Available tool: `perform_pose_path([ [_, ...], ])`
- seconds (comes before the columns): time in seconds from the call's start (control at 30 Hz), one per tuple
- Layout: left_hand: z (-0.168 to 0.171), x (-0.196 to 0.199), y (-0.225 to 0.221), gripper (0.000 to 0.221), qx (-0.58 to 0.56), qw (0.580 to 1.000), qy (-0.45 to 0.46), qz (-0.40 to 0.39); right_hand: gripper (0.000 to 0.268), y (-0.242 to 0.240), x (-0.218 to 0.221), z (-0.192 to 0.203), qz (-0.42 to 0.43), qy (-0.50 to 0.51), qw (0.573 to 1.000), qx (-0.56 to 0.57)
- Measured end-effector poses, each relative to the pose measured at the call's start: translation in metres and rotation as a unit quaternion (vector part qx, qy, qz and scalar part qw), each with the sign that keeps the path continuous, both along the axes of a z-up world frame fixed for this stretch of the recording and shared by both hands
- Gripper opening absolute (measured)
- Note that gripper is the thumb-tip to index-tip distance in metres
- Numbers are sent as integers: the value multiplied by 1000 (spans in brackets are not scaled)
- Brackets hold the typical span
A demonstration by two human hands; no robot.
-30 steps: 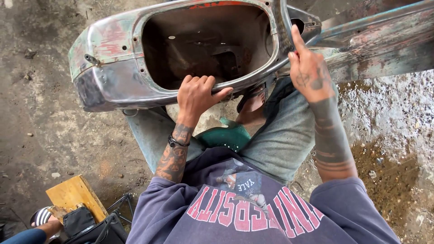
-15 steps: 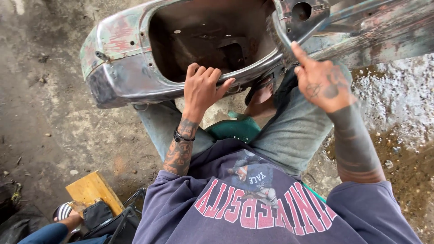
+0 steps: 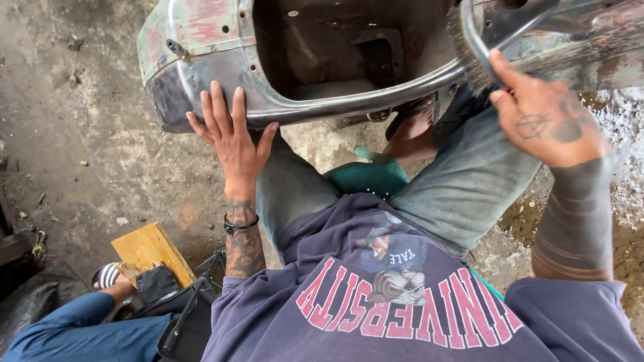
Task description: Cleaning a motorcycle frame by scrubbing it with wire brushes and using a hammer and scraper to remove rust and old paint.
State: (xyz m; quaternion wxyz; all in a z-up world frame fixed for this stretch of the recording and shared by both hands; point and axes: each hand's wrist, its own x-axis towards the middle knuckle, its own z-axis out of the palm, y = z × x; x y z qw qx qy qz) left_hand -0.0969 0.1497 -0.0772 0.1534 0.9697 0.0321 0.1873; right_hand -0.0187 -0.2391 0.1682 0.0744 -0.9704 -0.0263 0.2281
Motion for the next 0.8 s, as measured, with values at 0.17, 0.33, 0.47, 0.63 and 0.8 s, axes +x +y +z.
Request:
perform_pose_path([
  [0.17,-22,-2,8,88,11,1000,-13,3,68,90,-18,-16,33,128,991,16],
  [0.33,-29,0,7,96,-16,998,-66,3,65,145,-16,-60,225,68,956,173],
  [0.47,-26,1,8,95,-3,997,-71,4,68,158,-7,-19,114,171,973,108],
  [0.63,-23,-1,6,89,-18,998,-61,4,67,53,8,-22,111,141,979,93],
  [0.8,-22,2,7,86,-9,998,-61,11,65,-4,36,-8,-6,84,991,-99],
])
